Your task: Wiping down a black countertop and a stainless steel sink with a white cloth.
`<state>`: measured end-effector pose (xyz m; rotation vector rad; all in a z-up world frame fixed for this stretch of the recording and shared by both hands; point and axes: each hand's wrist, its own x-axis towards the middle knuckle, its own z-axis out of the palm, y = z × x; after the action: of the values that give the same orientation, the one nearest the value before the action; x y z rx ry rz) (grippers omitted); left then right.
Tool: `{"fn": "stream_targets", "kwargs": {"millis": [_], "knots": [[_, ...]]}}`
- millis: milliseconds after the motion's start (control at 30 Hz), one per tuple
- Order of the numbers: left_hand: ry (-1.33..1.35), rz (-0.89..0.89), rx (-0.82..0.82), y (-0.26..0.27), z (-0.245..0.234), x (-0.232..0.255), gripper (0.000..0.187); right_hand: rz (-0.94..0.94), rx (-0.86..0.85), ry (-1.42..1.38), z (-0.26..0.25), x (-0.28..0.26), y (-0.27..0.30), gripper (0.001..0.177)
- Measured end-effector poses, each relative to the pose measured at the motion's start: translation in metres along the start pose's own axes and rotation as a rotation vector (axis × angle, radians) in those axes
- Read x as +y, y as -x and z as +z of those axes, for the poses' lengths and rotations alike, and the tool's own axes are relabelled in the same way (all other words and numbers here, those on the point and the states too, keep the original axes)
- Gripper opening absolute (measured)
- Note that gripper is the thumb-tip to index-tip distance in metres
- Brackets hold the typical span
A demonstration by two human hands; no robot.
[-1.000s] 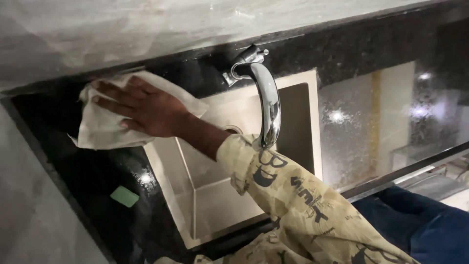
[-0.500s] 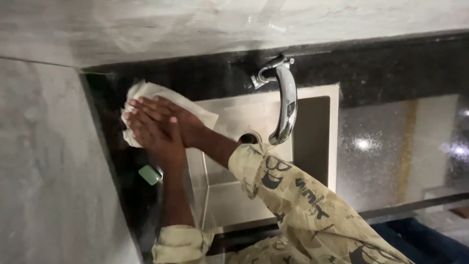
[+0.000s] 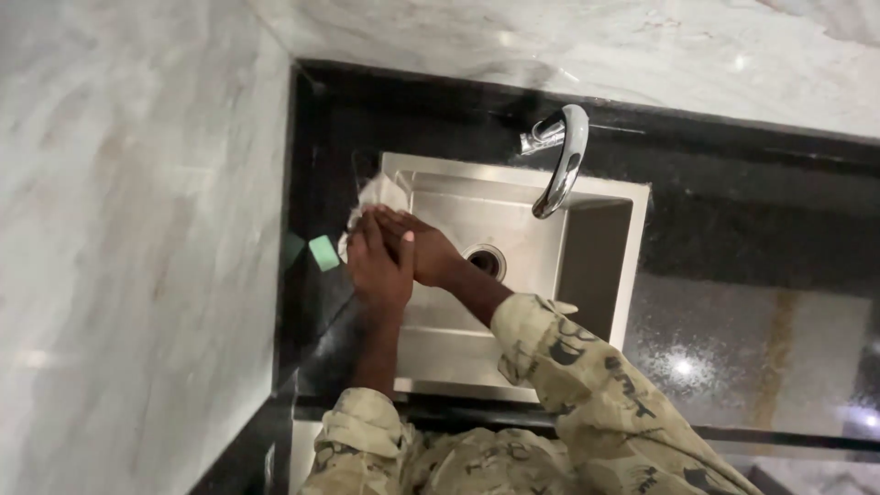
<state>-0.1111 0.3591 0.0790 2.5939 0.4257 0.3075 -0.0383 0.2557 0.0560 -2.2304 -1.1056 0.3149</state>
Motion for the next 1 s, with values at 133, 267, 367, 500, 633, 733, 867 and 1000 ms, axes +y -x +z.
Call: {"fn": "stream_targets", "kwargs": {"millis": [133, 267, 367, 500, 633, 733, 867, 1000], "knots": [[0.027, 0.103, 0.250, 0.038, -0.029, 0.004, 0.060, 0.057, -0.024, -0.275, 0.000, -0.016, 0.053, 0.055], [0.362, -0.103, 0.067, 0.085, -0.038, -0.005, 0.045, 0.064, 0.176, -0.534, 0.004, -0.035, 0.097, 0.044], [0.586, -0.168, -0.025, 0.094, -0.075, 0.010, 0.031, 0.086, 0.185, -0.533, -0.024, -0.045, 0.110, 0.049], [0.562, -0.114, -0.096, 0.112, -0.121, 0.015, 0.022, 0.064, 0.044, -0.430, -0.070, -0.082, 0.108, 0.061], [0.199, 0.085, 0.037, 0.110, -0.177, 0.016, 0.021, -0.178, 0.040, -0.361, -0.069, -0.099, 0.081, 0.050], [0.173, 0.042, 0.118, 0.119, -0.215, 0.019, 0.024, -0.318, 0.096, -0.386, -0.068, -0.122, 0.068, 0.042], [-0.151, 0.221, 0.311, 0.165, -0.221, 0.009, 0.020, -0.369, 0.119, -0.103, -0.052, -0.129, 0.074, 0.039], [-0.293, 0.072, 0.067, 0.221, -0.158, -0.027, 0.028, -0.510, 0.031, 0.269, 0.001, -0.103, 0.088, 0.041]]}}
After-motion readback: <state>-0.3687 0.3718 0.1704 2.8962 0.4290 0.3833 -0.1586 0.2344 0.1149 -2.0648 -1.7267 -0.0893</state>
